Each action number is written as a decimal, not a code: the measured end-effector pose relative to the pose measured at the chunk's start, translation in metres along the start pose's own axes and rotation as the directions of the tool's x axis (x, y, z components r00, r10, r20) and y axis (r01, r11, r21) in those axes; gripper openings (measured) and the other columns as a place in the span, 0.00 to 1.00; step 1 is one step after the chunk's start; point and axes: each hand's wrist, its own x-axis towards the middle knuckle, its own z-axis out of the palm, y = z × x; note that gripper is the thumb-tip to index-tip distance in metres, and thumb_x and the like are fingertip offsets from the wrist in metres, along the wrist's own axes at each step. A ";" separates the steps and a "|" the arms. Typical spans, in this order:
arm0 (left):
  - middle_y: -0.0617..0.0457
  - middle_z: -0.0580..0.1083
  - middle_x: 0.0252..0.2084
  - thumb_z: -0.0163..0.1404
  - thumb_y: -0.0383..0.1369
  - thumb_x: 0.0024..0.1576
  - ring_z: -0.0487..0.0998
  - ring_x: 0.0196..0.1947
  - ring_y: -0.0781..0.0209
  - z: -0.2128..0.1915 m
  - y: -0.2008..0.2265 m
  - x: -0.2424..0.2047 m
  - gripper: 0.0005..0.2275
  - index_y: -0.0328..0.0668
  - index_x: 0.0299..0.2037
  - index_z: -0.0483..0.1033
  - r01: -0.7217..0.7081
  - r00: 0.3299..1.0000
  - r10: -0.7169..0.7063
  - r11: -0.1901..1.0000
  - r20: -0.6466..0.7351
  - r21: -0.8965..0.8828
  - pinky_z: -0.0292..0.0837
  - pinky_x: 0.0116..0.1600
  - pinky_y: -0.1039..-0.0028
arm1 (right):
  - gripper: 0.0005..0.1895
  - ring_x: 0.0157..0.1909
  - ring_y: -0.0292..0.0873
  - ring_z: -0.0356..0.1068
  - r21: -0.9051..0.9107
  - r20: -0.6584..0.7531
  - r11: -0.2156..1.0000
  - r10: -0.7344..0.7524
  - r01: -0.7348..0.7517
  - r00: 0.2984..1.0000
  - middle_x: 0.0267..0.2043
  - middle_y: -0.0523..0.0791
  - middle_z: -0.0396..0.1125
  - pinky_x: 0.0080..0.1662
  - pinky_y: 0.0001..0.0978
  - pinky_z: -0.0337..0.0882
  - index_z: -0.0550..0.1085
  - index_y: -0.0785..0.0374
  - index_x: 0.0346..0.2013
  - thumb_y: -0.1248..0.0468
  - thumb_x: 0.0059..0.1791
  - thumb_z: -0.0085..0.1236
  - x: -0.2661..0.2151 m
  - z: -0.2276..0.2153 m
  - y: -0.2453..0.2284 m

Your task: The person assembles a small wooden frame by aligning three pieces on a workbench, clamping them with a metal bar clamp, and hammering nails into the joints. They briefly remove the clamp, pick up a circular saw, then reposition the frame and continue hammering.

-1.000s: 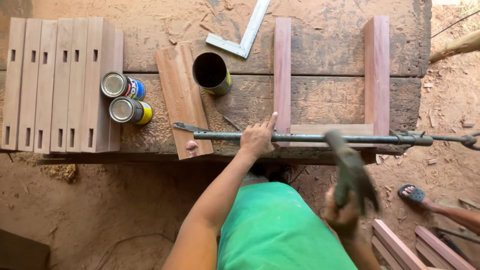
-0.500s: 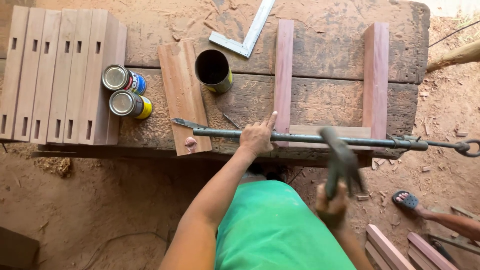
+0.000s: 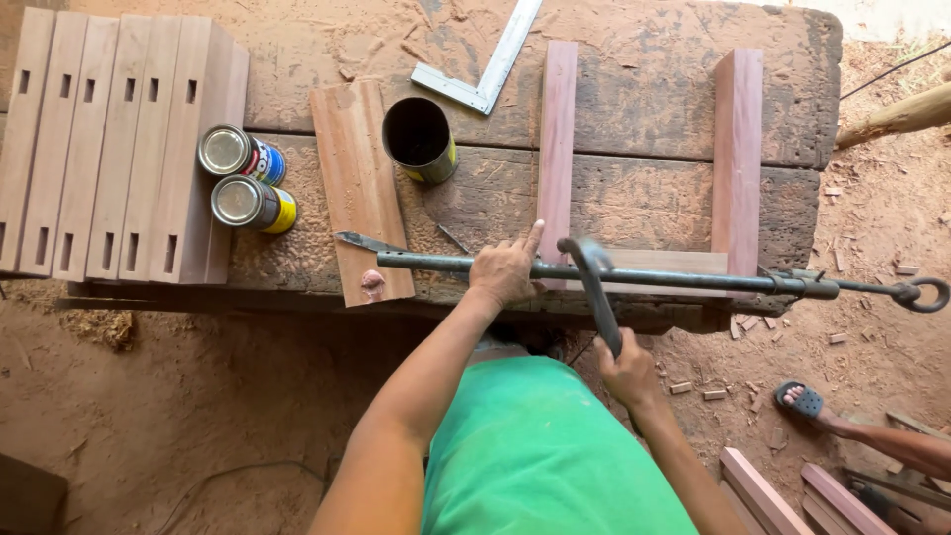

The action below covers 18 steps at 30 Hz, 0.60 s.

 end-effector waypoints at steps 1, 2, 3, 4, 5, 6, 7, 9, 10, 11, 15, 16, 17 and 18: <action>0.51 0.73 0.60 0.53 0.58 0.48 0.76 0.57 0.49 -0.002 0.001 -0.002 0.50 0.49 0.78 0.41 -0.001 1.000 0.001 1.000 0.004 0.000 0.75 0.54 0.55 | 0.19 0.38 0.66 0.75 0.001 0.002 1.000 0.004 -0.004 1.000 0.26 0.57 0.73 0.40 0.60 0.71 0.74 0.51 0.43 0.43 0.48 0.59 -0.011 -0.017 -0.028; 0.52 0.73 0.60 0.53 0.57 0.48 0.76 0.58 0.49 -0.004 0.002 -0.004 0.50 0.49 0.78 0.40 0.000 1.000 0.000 1.000 0.009 0.013 0.75 0.54 0.55 | 0.19 0.37 0.67 0.75 0.049 -0.066 0.999 -0.012 0.016 0.998 0.26 0.58 0.72 0.38 0.60 0.71 0.75 0.52 0.44 0.44 0.48 0.60 -0.021 -0.035 -0.056; 0.52 0.73 0.60 0.54 0.57 0.48 0.76 0.58 0.49 -0.009 0.002 -0.001 0.51 0.48 0.78 0.40 0.003 1.000 -0.004 1.000 0.006 0.025 0.75 0.54 0.55 | 0.19 0.36 0.67 0.74 0.094 -0.138 0.995 -0.032 0.045 0.990 0.26 0.59 0.71 0.37 0.60 0.71 0.75 0.52 0.46 0.45 0.48 0.61 -0.026 -0.054 -0.086; 0.52 0.73 0.60 0.54 0.57 0.48 0.76 0.58 0.49 -0.009 0.002 0.001 0.51 0.48 0.78 0.40 0.004 1.000 -0.004 1.000 0.003 0.025 0.75 0.54 0.55 | 0.19 0.36 0.67 0.74 0.092 -0.140 0.995 -0.036 0.049 0.990 0.26 0.59 0.71 0.37 0.60 0.71 0.75 0.52 0.46 0.45 0.48 0.61 -0.026 -0.042 -0.060; 0.52 0.73 0.60 0.54 0.57 0.48 0.76 0.58 0.49 -0.007 0.002 0.000 0.51 0.48 0.78 0.40 0.009 1.000 -0.009 1.000 0.005 0.022 0.75 0.55 0.55 | 0.15 0.32 0.66 0.72 0.108 -0.318 0.974 -0.155 0.198 0.935 0.23 0.57 0.68 0.32 0.54 0.69 0.73 0.57 0.43 0.51 0.49 0.61 -0.028 -0.031 -0.033; 0.52 0.73 0.61 0.54 0.57 0.48 0.76 0.58 0.49 -0.005 0.003 -0.001 0.51 0.48 0.78 0.40 0.013 1.000 -0.013 1.000 0.007 0.020 0.75 0.55 0.55 | 0.13 0.27 0.64 0.70 0.097 -0.486 0.934 -0.256 0.343 0.835 0.20 0.55 0.64 0.27 0.47 0.67 0.72 0.61 0.39 0.56 0.50 0.61 -0.031 -0.020 -0.006; 0.52 0.73 0.61 0.54 0.57 0.48 0.76 0.58 0.49 -0.006 0.002 -0.002 0.51 0.48 0.78 0.40 0.016 1.000 -0.016 1.000 0.006 0.018 0.75 0.55 0.55 | 0.13 0.27 0.64 0.70 0.096 -0.484 0.934 -0.259 0.345 0.836 0.20 0.55 0.64 0.27 0.47 0.67 0.72 0.61 0.39 0.56 0.50 0.61 -0.029 -0.015 -0.007; 0.53 0.73 0.61 0.54 0.57 0.48 0.76 0.58 0.50 -0.008 0.003 -0.001 0.50 0.49 0.78 0.40 0.014 1.000 -0.014 1.000 0.010 0.021 0.75 0.55 0.55 | 0.21 0.37 0.70 0.73 0.047 -0.192 0.999 0.016 -0.007 0.981 0.27 0.62 0.70 0.35 0.66 0.68 0.73 0.58 0.46 0.47 0.48 0.61 -0.026 -0.003 -0.009; 0.53 0.73 0.61 0.54 0.57 0.48 0.76 0.58 0.50 -0.007 0.002 0.001 0.50 0.49 0.78 0.40 0.013 1.000 -0.014 1.000 0.007 0.021 0.75 0.55 0.55 | 0.21 0.37 0.70 0.73 0.046 -0.194 0.999 0.014 -0.005 0.981 0.27 0.62 0.70 0.35 0.66 0.68 0.73 0.58 0.46 0.47 0.48 0.61 -0.017 -0.013 -0.023; 0.53 0.73 0.60 0.53 0.57 0.48 0.76 0.58 0.50 -0.005 0.001 0.000 0.50 0.50 0.78 0.40 0.014 1.000 -0.014 1.000 0.008 0.014 0.75 0.54 0.55 | 0.20 0.38 0.70 0.74 0.059 -0.119 0.998 0.010 -0.003 0.993 0.26 0.61 0.71 0.37 0.65 0.69 0.74 0.56 0.45 0.46 0.48 0.60 -0.011 -0.021 -0.037; 0.53 0.73 0.61 0.54 0.57 0.47 0.75 0.59 0.50 -0.013 0.004 -0.004 0.51 0.49 0.78 0.40 0.013 1.000 -0.013 1.000 0.015 0.003 0.75 0.55 0.55 | 0.17 0.35 0.67 0.73 0.100 -0.273 0.992 -0.047 0.077 0.961 0.24 0.59 0.69 0.34 0.60 0.69 0.73 0.54 0.43 0.48 0.49 0.60 -0.032 -0.043 -0.065; 0.53 0.73 0.61 0.54 0.57 0.47 0.75 0.59 0.50 -0.015 0.004 -0.002 0.51 0.49 0.78 0.40 0.016 1.000 -0.016 1.000 0.009 0.003 0.75 0.55 0.55 | 0.17 0.35 0.67 0.73 0.099 -0.275 0.992 -0.054 0.084 0.960 0.24 0.59 0.69 0.34 0.60 0.69 0.73 0.54 0.43 0.48 0.49 0.60 -0.028 -0.032 -0.042; 0.53 0.72 0.62 0.54 0.57 0.47 0.75 0.59 0.50 -0.014 0.004 -0.002 0.51 0.49 0.78 0.40 0.017 1.000 -0.017 1.000 0.016 0.002 0.75 0.55 0.55 | 0.15 0.31 0.67 0.72 0.068 -0.369 0.978 -0.159 0.197 0.916 0.22 0.58 0.66 0.31 0.55 0.69 0.72 0.57 0.40 0.51 0.50 0.60 -0.027 -0.019 -0.018; 0.53 0.72 0.62 0.54 0.56 0.47 0.75 0.60 0.50 -0.013 0.004 -0.003 0.51 0.49 0.78 0.41 0.019 1.000 -0.019 1.000 0.023 0.001 0.74 0.56 0.55 | 0.14 0.28 0.66 0.71 0.026 -0.457 0.952 -0.260 0.305 0.851 0.21 0.56 0.63 0.27 0.49 0.68 0.71 0.61 0.37 0.54 0.50 0.60 -0.026 -0.006 0.007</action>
